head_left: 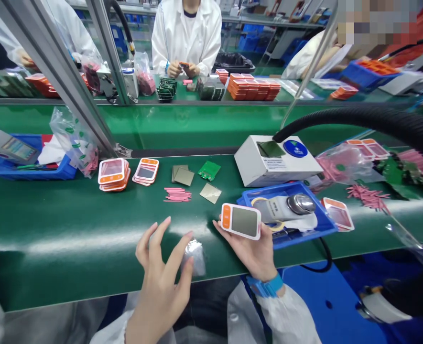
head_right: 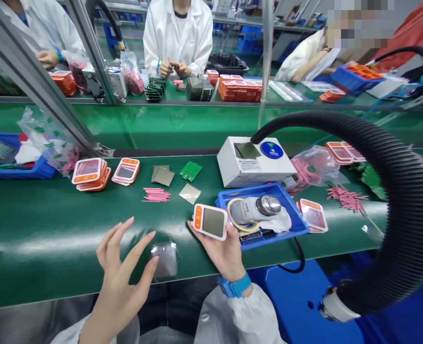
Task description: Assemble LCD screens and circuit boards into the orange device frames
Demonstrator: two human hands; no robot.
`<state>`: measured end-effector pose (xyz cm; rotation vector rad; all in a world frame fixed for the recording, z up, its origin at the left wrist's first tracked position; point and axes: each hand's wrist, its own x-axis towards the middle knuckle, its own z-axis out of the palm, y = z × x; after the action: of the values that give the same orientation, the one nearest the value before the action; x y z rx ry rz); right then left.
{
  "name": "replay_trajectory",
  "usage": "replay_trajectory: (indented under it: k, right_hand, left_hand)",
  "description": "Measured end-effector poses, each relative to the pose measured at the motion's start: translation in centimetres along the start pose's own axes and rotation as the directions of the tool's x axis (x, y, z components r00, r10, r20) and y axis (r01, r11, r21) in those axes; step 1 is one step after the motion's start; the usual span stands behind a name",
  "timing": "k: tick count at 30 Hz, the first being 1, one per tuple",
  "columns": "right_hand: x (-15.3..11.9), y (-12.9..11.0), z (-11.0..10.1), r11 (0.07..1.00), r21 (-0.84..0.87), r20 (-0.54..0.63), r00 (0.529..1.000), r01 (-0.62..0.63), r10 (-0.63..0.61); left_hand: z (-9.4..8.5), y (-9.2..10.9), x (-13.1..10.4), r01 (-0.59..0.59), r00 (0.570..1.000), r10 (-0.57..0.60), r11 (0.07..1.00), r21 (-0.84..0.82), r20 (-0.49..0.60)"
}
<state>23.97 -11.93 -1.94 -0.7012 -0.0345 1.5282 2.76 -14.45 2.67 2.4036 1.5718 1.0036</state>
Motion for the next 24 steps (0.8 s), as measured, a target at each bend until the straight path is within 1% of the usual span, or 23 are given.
replay_trajectory:
  k: [3, 8, 11, 13, 17, 20, 22, 24]
  right_hand:
    - [0.7, -0.3, 0.0, 1.0, -0.024, 0.039, 0.999, -0.013, 0.014]
    - [1.4, -0.7, -0.2, 0.997, -0.038, 0.093, 0.993, -0.068, 0.071]
    - [1.5, -0.6, 0.1, 0.993, -0.061, 0.089, 0.991, -0.098, 0.103]
    - [1.4, -0.6, 0.8, 0.991, -0.051, 0.071, 0.989, -0.126, 0.13]
    - [0.9, -0.5, 3.3, 0.987, -0.003, 0.065, 0.985, -0.16, 0.16]
    - [0.5, 0.0, 5.9, 0.987, 0.017, 0.128, 0.979, -0.16, 0.157]
    - [0.3, 0.5, 7.7, 0.987, 0.019, 0.204, 0.967, -0.159, 0.152]
    - [0.2, 1.0, 9.7, 0.984, -0.002, 0.288, 0.943, -0.176, 0.169]
  left_hand:
    - [0.0, -0.4, 0.0, 0.018, 1.0, -0.018, 0.999, 0.029, 0.006]
    - [0.0, -1.2, 0.5, 0.021, 1.0, -0.021, 0.999, 0.044, -0.015]
    - [0.0, -1.2, 1.4, -0.023, 1.0, 0.023, 0.997, 0.07, 0.0]
    - [0.0, -1.1, 2.3, -0.073, 0.997, 0.072, 0.993, 0.098, 0.007]
    - [0.2, -1.3, 5.3, -0.128, 0.991, 0.132, 0.983, 0.131, -0.021]
    - [0.8, -2.1, 7.8, -0.109, 0.993, 0.112, 0.991, 0.073, -0.035]
    - [1.8, -2.8, 9.2, -0.064, 0.997, 0.063, 0.998, -0.016, -0.055]
    - [3.4, -3.6, 10.0, -0.036, 0.997, 0.028, 0.994, -0.107, -0.076]
